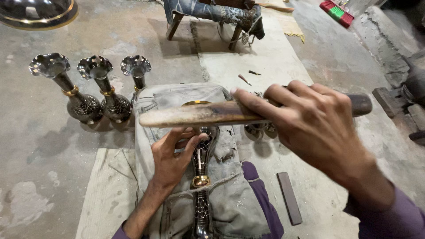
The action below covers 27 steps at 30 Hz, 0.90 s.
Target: The person holds a small punch against an ornate metal vase resting on a cloth cushion and repeatedly strikes the punch with a wooden mallet, repositioning the punch around the vase's body to work its decorated surface.
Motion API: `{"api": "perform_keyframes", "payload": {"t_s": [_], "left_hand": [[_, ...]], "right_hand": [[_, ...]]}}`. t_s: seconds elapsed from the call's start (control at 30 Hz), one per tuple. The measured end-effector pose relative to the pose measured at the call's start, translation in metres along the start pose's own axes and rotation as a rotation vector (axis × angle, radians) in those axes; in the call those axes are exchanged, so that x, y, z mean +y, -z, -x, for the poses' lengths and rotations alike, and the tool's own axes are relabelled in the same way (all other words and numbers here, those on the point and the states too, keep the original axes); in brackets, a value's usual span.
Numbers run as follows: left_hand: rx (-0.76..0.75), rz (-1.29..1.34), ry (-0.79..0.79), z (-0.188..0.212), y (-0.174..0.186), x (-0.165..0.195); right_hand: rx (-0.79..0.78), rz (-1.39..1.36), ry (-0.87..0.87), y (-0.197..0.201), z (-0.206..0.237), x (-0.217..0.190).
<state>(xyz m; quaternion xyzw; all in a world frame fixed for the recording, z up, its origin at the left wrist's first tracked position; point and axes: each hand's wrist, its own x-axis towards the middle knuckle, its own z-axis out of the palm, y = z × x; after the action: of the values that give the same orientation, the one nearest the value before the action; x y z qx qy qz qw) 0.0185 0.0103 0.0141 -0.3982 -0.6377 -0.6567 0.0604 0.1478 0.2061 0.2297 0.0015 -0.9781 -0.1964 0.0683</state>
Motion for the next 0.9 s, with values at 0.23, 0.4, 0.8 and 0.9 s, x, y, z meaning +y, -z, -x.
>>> {"api": "perform_keyframes", "payload": {"t_s": [0.23, 0.4, 0.8, 0.9], "left_hand": [[-0.113, -0.008, 0.003, -0.014, 0.007, 0.006], [-0.219, -0.054, -0.156, -0.029, 0.016, 0.022], [-0.318, -0.119, -0.148, -0.035, 0.022, 0.022], [-0.336, -0.145, -0.133, -0.033, 0.021, 0.015]], "right_hand": [[0.12, -0.124, -0.097, -0.025, 0.016, 0.002], [0.388, -0.568, -0.193, -0.046, 0.033, -0.001], [0.368, -0.509, -0.315, -0.08, 0.076, 0.016], [0.304, -0.236, -0.236, -0.081, 0.076, 0.01]]}}
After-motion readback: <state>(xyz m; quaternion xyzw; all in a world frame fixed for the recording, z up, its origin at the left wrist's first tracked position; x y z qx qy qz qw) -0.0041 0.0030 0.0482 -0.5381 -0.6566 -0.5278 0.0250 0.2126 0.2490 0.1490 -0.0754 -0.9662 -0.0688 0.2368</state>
